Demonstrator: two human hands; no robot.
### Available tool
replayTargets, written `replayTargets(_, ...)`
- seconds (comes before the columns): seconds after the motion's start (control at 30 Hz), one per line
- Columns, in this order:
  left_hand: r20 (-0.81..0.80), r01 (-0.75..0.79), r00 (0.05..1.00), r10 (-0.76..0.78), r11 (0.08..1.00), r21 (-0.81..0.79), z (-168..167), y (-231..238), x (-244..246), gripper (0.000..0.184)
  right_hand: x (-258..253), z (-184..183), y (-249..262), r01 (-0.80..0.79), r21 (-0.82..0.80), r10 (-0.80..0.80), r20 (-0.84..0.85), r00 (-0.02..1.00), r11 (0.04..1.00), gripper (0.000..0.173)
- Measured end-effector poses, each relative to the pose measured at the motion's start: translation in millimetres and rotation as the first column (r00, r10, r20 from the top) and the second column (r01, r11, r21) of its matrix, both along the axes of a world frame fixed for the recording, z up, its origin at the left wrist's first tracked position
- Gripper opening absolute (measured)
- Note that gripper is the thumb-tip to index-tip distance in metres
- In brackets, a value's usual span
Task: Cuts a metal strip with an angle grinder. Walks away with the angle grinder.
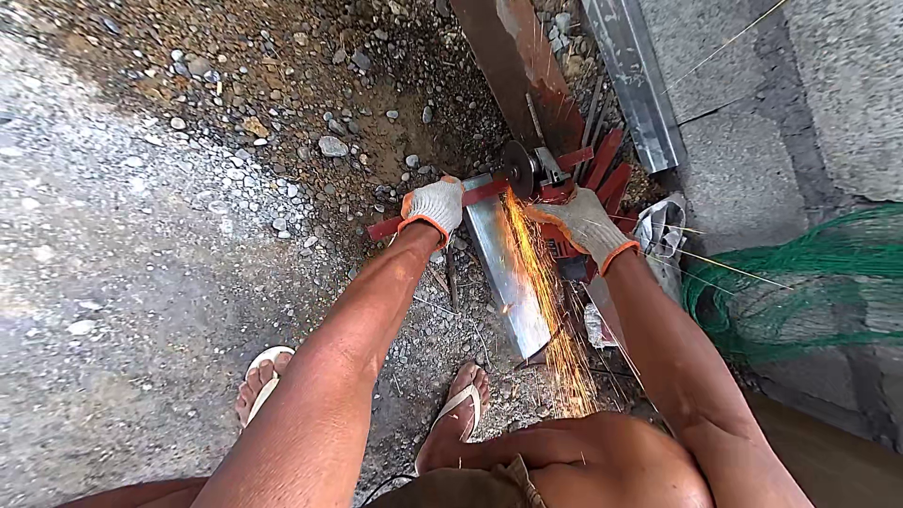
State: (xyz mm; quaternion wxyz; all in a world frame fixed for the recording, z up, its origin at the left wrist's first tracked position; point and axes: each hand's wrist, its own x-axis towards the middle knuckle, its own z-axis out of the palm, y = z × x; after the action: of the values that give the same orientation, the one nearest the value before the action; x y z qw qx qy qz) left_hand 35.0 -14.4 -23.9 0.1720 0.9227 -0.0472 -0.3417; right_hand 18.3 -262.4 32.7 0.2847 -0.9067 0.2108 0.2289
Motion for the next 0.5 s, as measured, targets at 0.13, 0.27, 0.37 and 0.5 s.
replayTargets(0.13,0.001,0.0,1.0,0.0,1.0,-0.002,-1,0,0,0.035,-1,2,3,0.002,0.014,-0.002,0.004,1.0,1.0,0.061)
replayTargets(0.27,-0.006,-0.006,1.0,0.006,1.0,-0.004,-2,0,0,0.036,-8,12,3,-0.019,-0.016,0.019,-0.018,1.0,1.0,0.06)
replayTargets(0.37,-0.003,-0.013,1.0,0.013,1.0,-0.01,-3,0,0,0.036,-7,10,1,-0.021,-0.043,0.02,-0.023,1.0,0.999,0.062)
replayTargets(0.5,-0.006,-0.005,1.0,0.005,1.0,-0.01,-1,1,2,0.036,-9,7,-4,-0.025,-0.019,0.025,-0.013,1.0,1.0,0.061)
